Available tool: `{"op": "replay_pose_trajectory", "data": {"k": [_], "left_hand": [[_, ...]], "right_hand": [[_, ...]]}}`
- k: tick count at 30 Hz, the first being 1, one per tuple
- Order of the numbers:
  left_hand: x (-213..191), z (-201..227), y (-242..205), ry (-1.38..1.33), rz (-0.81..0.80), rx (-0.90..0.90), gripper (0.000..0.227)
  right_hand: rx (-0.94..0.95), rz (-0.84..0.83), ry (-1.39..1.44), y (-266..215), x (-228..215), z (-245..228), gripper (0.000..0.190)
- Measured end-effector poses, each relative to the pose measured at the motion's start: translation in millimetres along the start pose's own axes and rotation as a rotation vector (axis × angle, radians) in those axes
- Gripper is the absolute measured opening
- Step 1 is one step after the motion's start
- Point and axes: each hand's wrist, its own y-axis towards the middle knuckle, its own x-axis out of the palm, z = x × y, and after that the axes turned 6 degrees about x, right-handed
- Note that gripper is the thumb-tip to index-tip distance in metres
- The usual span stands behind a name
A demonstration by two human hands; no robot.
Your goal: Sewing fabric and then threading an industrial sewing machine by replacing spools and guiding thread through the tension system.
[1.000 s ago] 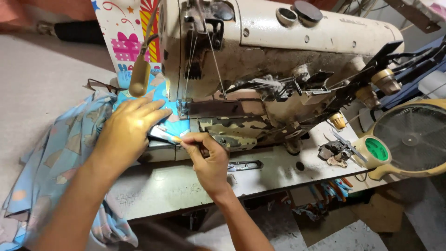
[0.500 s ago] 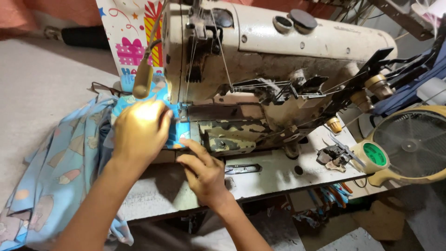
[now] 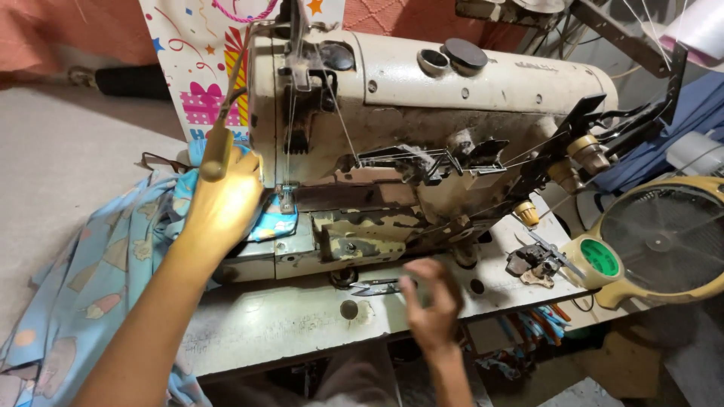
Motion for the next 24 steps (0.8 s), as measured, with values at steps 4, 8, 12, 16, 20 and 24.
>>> {"op": "replay_pose_trajectory", "data": {"k": [4, 8, 12, 16, 20, 24], "left_hand": [[5, -9, 0, 0.503, -0.004, 0.308, 0.019], [7, -12, 17, 0.320, -0.005, 0.243, 0.006], [-43, 40, 46, -0.305, -0.242, -0.621, 0.025], [-37, 27, 47, -0.398, 0.052, -0.566, 0.032], [-22, -13, 16, 0.231, -0.018, -0.276, 0.017], [-61, -4, -55, 0.400, 0.298, 0.213, 0.012]], "right_hand": [[-0.067, -0.139, -0.183, -6, 13, -9, 0.024], [-0.049, -0.185, -0.195, 2, 5, -24, 0.015], [-0.089, -0.266, -0.168, 3, 6, -23, 0.017], [-0.045, -0.376, -0.117, -4, 7, -10, 0.018], [-0.012, -0.344, -0.071, -22, 19, 5, 0.008], [0.183, -0.442, -0.052, -32, 34, 0, 0.008]]}}
